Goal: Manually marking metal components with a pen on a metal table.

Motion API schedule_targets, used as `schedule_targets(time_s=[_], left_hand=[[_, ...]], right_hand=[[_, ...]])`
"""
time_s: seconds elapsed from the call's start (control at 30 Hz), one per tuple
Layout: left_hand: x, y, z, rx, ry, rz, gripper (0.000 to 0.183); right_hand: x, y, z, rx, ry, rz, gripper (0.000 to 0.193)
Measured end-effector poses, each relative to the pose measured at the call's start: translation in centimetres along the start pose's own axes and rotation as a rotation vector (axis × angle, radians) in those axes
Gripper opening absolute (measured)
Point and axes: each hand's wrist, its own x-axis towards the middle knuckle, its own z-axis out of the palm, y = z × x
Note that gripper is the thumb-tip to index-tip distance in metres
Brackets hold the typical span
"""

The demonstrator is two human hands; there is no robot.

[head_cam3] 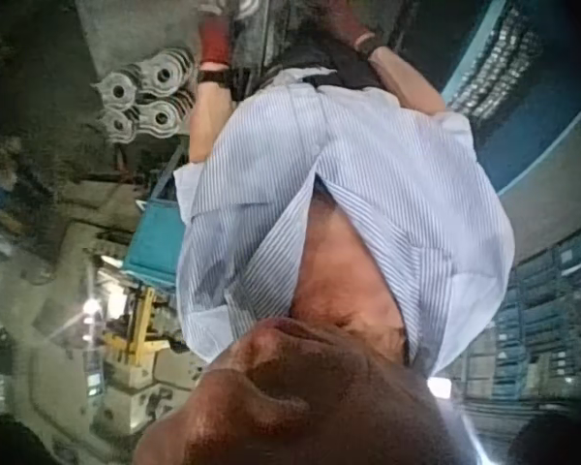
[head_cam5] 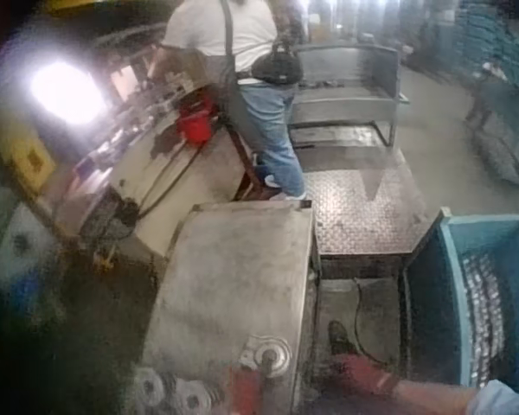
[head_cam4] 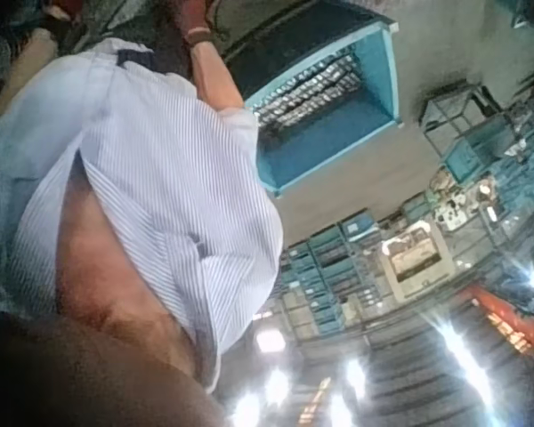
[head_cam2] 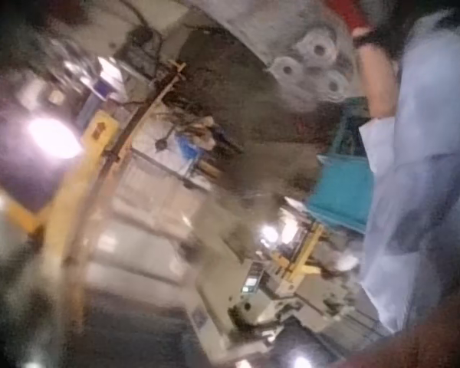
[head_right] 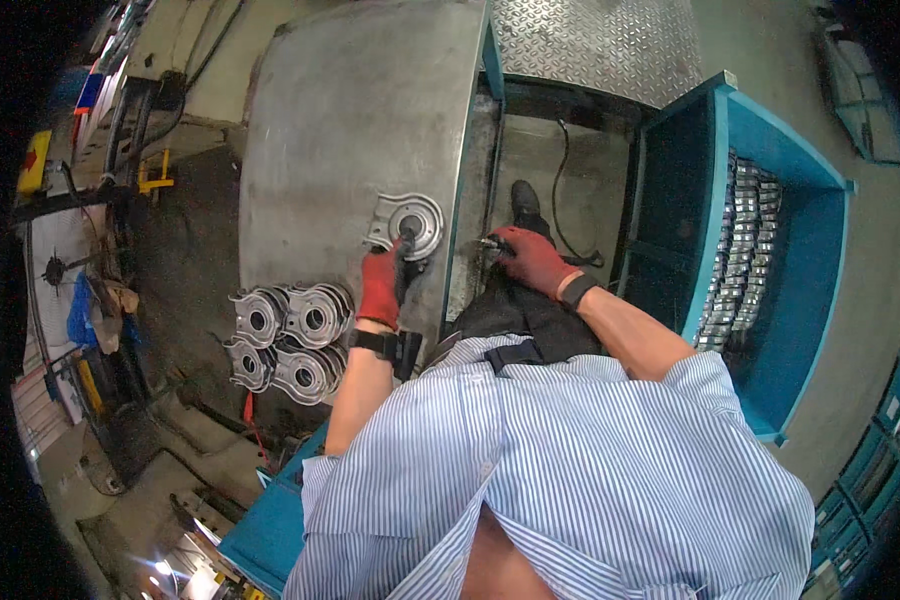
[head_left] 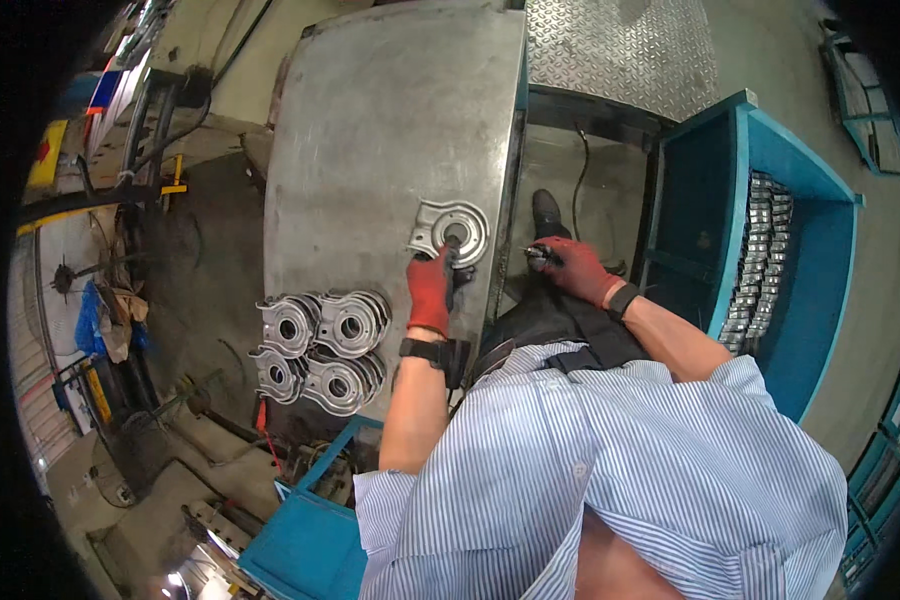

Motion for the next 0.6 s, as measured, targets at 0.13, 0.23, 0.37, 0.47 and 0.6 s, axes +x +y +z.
schedule_targets(time_s=[0.13, 0.23, 0.37, 0.47, 0.6], left_hand=[[-0.7, -5.2, 0.3, 0.306, 0.155, 0.13, 0.032], [-2.1, -4.7, 1.0, 0.28, 0.177, 0.096, 0.034], [-2.9, -3.9, 1.2, 0.243, 0.192, 0.061, 0.034], [-1.9, -4.9, 1.2, 0.307, 0.202, 0.075, 0.034], [0.0, -8.1, 1.4, 0.215, 0.171, 0.174, 0.034]], right_hand=[[0.5, 0.4, 1.5, -0.044, -0.07, -0.065, 0.04], [0.6, 0.7, 1.9, -0.084, -0.149, -0.046, 0.042], [0.6, 0.6, 2.7, -0.147, -0.202, -0.041, 0.044], [0.7, 0.8, 3.2, -0.168, -0.172, -0.049, 0.044], [0.6, 2.6, 4.5, -0.182, -0.125, -0.05, 0.043]])
